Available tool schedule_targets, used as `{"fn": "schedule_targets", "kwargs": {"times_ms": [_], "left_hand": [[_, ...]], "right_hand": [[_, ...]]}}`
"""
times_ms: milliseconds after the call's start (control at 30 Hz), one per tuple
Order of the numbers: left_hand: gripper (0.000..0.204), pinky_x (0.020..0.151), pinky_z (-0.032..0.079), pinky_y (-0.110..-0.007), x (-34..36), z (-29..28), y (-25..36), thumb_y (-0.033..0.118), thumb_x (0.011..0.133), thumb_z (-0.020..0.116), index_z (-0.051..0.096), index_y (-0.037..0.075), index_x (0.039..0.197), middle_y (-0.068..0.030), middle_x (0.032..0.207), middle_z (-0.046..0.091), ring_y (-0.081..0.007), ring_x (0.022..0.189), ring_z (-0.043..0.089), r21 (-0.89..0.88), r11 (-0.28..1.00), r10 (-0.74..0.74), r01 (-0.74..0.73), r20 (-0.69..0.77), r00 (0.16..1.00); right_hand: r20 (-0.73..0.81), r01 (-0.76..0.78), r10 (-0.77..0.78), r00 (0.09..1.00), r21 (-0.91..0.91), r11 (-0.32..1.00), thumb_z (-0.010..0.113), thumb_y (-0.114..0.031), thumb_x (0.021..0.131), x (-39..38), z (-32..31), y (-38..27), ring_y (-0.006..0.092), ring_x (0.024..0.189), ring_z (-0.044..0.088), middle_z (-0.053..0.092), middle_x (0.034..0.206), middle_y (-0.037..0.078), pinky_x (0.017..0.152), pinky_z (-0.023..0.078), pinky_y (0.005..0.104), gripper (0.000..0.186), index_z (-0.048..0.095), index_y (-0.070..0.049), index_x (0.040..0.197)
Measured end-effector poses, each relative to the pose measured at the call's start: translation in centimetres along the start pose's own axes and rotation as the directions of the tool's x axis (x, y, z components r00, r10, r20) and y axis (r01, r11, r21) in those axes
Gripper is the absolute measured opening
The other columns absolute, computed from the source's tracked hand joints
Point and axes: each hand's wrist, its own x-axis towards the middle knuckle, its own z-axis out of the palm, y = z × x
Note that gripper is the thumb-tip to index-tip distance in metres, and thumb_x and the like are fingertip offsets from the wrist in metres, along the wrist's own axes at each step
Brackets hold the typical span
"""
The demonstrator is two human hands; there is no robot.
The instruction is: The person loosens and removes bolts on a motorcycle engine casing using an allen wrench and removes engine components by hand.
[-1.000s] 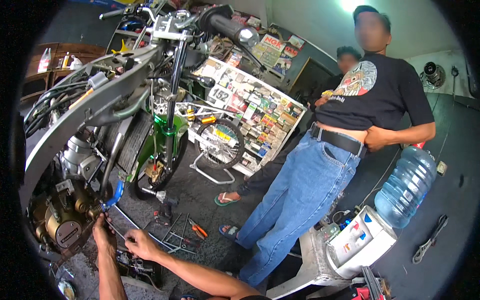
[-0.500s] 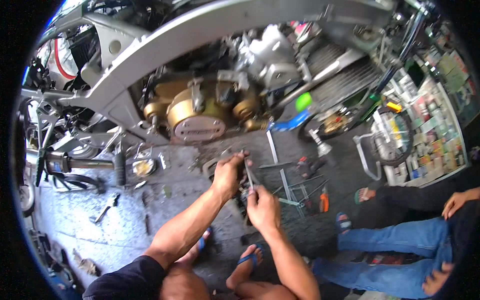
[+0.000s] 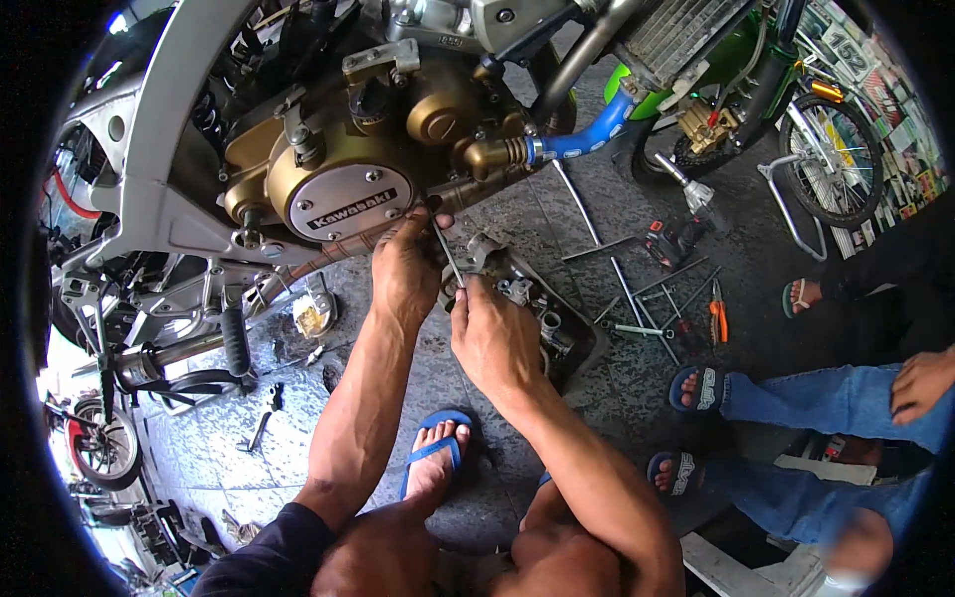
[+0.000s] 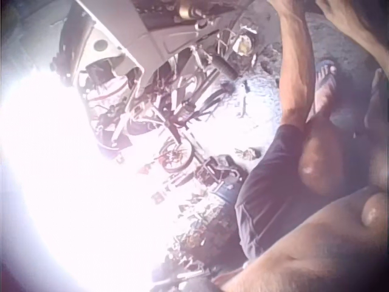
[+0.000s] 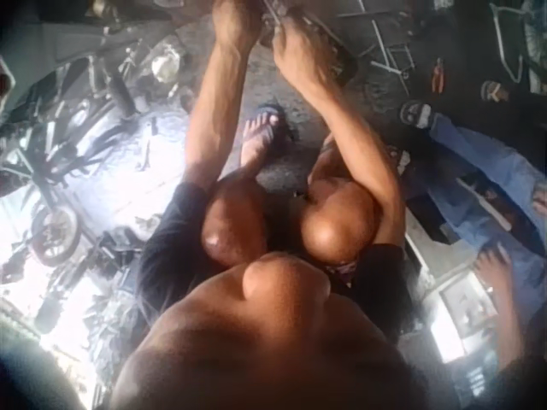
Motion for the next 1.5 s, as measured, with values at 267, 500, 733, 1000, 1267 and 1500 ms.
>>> {"fn": "schedule_targets", "kwargs": {"times_ms": [267,500,733,1000,1267,1500], "left_hand": [[0.021,0.052,0.038,-0.024,0.1,0.6,1.2,0.02,0.096,0.051,0.057,0.003,0.106,-0.006,0.077,0.062,-0.0117,0.057,0.045,-0.005,0.999,-0.038,0.038,-0.061,0.997],[0.02,0.049,0.043,-0.029,-0.1,-0.3,1.8,0.023,0.088,0.065,0.058,0.005,0.094,-0.0069,0.079,0.057,-0.0178,0.058,0.051,0.024,0.977,-0.211,0.21,0.008,0.978],[0.021,0.031,0.038,-0.033,-0.1,0.2,1.4,0.021,0.089,0.064,0.054,0.003,0.094,-0.0101,0.075,0.056,-0.0207,0.051,0.053,0.209,0.968,-0.151,0.139,0.041,0.988],[0.021,0.035,0.037,-0.029,-0.8,-0.3,2.3,0.021,0.092,0.061,0.059,0.001,0.084,-0.0045,0.058,0.052,-0.0171,0.039,0.046,0.05,0.97,-0.243,0.238,0.113,0.964],[0.021,0.033,0.036,-0.026,-1.2,0.0,2.7,0.021,0.091,0.062,0.059,0.001,0.084,-0.0055,0.065,0.055,-0.0141,0.045,0.048,0.016,0.968,-0.25,0.25,0.067,0.966],[0.024,0.05,0.046,-0.034,-0.5,-0.3,2.2,0.025,0.089,0.065,0.064,0.001,0.09,-0.014,0.075,0.065,-0.024,0.06,0.062,0.368,0.929,0.036,-0.03,-0.009,0.999]], "right_hand": [[-0.044,0.031,-0.036,0.998,-0.095,0.995,0.053,-0.017,0.092,1.3,0.5,-1.4,0.0326,0.056,0.063,0.063,0.066,0.017,0.05,0.048,0.0425,0.016,0.06,-0.003,0.093],[0.564,-0.594,0.205,0.8,0.695,0.404,0.056,-0.022,0.094,4.3,-2.1,-0.1,0.0098,0.059,0.056,0.063,0.07,0.004,0.055,0.043,0.0247,0.022,0.067,-0.004,0.09],[0.543,-0.449,0.171,0.822,0.433,0.782,0.064,-0.018,0.088,6.8,-3.3,-1.6,0.0123,0.064,0.062,0.067,0.068,0.008,0.058,0.046,0.0286,0.022,0.066,0.003,0.085],[0.508,-0.52,0.255,0.823,0.493,0.697,0.063,-0.024,0.09,6.4,-2.3,-2.6,0.0092,0.06,0.054,0.066,0.07,0.005,0.053,0.038,0.025,0.026,0.068,0.0,0.082],[0.503,-0.559,0.306,0.808,0.491,0.669,0.06,-0.019,0.091,6.3,-2.2,-2.9,0.0132,0.066,0.061,0.067,0.074,0.009,0.061,0.046,0.0272,0.024,0.066,0.004,0.086],[0.455,-0.446,0.249,0.855,0.4,0.801,0.063,-0.021,0.087,6.3,-1.9,-3.3,0.0131,0.06,0.061,0.067,0.069,0.009,0.054,0.045,0.0285,0.026,0.068,0.004,0.083]]}}
